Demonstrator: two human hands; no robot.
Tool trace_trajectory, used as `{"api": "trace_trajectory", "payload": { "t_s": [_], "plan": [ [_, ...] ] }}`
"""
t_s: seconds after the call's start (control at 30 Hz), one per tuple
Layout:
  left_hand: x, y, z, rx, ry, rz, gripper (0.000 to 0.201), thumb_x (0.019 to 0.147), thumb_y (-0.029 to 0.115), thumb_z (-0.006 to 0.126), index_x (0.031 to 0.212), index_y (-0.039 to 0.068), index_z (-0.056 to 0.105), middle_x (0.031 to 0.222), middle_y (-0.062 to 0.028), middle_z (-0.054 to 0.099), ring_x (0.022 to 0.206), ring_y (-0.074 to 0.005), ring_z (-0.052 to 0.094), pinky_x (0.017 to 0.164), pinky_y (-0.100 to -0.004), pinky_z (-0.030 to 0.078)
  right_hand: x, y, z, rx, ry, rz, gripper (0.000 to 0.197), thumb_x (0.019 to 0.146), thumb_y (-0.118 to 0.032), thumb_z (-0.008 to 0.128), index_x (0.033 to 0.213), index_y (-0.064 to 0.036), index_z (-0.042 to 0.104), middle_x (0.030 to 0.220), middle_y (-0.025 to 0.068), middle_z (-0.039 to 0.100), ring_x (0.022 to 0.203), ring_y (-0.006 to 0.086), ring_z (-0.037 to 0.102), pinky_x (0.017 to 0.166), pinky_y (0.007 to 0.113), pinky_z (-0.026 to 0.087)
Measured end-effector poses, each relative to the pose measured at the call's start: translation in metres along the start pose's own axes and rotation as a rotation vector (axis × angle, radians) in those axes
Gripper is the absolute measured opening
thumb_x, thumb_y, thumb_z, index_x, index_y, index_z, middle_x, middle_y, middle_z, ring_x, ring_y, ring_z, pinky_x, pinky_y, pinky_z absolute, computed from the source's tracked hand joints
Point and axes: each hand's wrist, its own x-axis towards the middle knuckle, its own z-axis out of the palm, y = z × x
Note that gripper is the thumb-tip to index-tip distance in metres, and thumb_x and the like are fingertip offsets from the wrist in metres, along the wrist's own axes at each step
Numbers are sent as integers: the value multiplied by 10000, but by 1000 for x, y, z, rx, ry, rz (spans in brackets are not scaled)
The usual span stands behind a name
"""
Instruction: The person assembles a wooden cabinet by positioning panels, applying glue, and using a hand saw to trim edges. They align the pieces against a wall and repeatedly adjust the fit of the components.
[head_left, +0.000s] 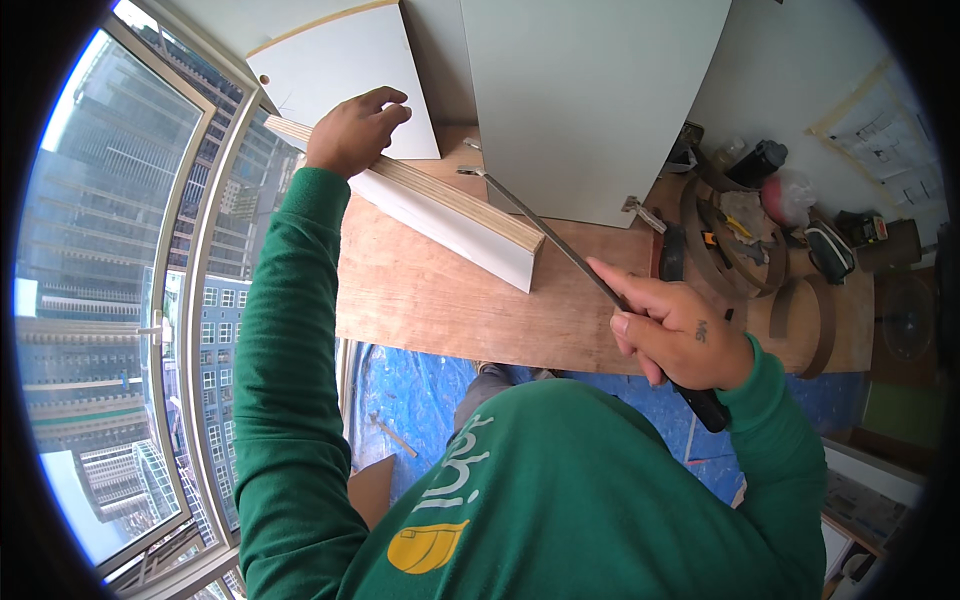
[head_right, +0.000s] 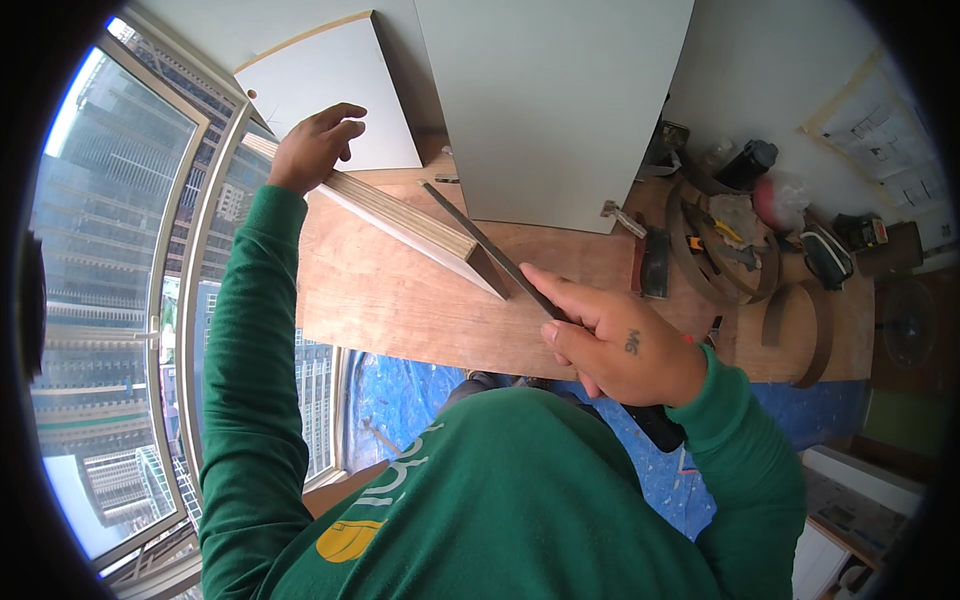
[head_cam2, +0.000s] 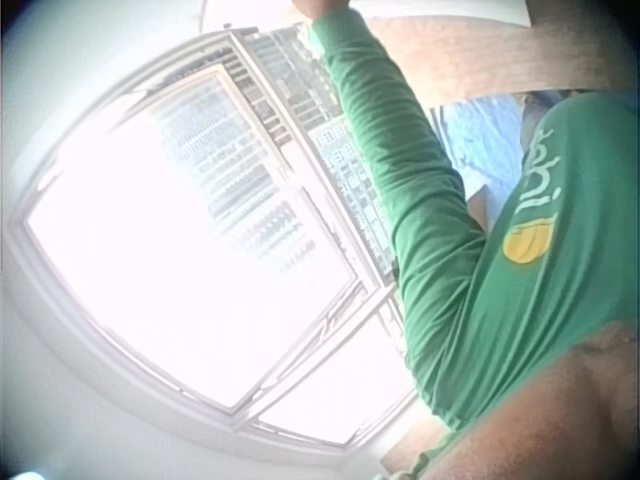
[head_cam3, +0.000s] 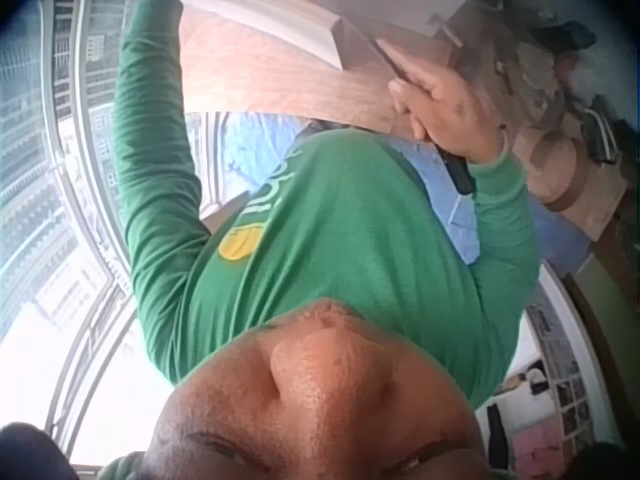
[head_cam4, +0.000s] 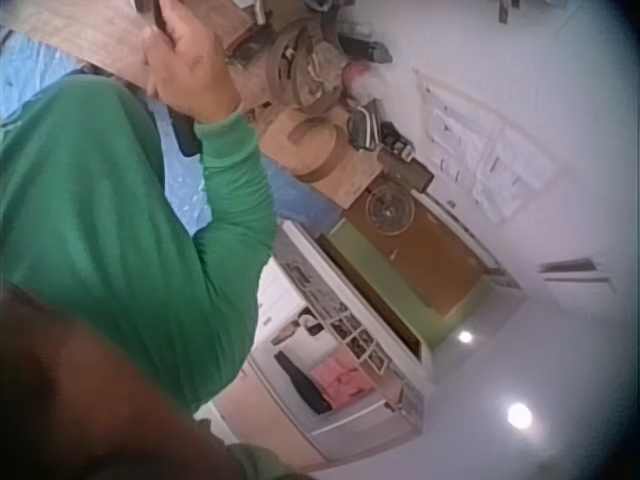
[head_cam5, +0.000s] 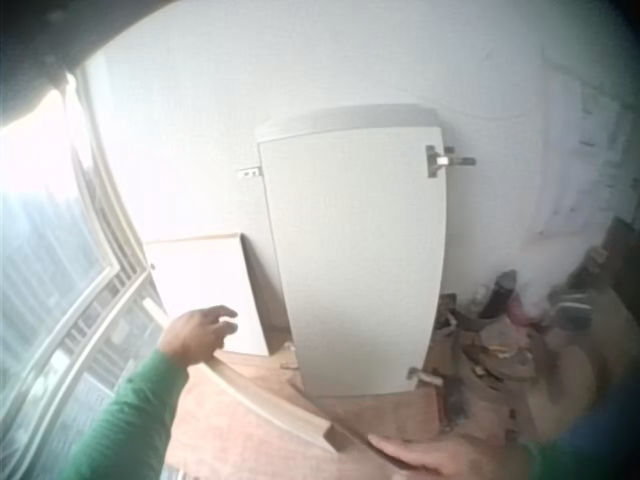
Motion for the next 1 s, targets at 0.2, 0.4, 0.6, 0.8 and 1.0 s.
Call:
{"api": "trace_trajectory", "payload": {
  "t_s": [0.2,0.4,0.6,0.8,1.0],
  "plan": [
    [3,-13,7,75,114,160,514,1027,449,550,1459,190,658,1198,-142,794,1080,-301,767,979,-436,578,51,-22,-5,41,-75,-17,631,1099,-98,474,1711,-42,329,840,12,582,560,64,551,566,258,506],
    [-2,-17,7,75,116,108,498,1050,427,537,1471,184,643,1350,-150,749,1233,-349,714,1065,-465,549,21,-37,-16,-35,-77,33,644,1102,-117,483,1718,-53,306,848,8,573,566,74,551,570,265,521],
    [-4,-16,4,160,150,276,476,1038,386,568,1460,183,654,1358,-128,746,1203,-336,724,1045,-433,551,53,-39,-7,-26,-104,32,656,1091,-106,489,1724,-88,314,838,5,568,569,66,549,570,261,520],
    [-1,-18,6,311,129,278,348,1043,266,573,1354,248,727,1495,-56,655,1210,-283,731,1049,-423,581,67,-30,6,-60,109,-196,573,1112,-168,548,1671,-100,440,841,-21,566,581,56,543,546,243,491],
    [6,-16,6,275,81,220,353,1051,295,552,1337,258,754,1508,-10,664,1173,-249,752,1040,-415,596,84,-20,21,-170,264,-186,430,1057,-357,739,1344,-37,738,847,-1,646,707,106,543,646,316,500]
  ]
}}
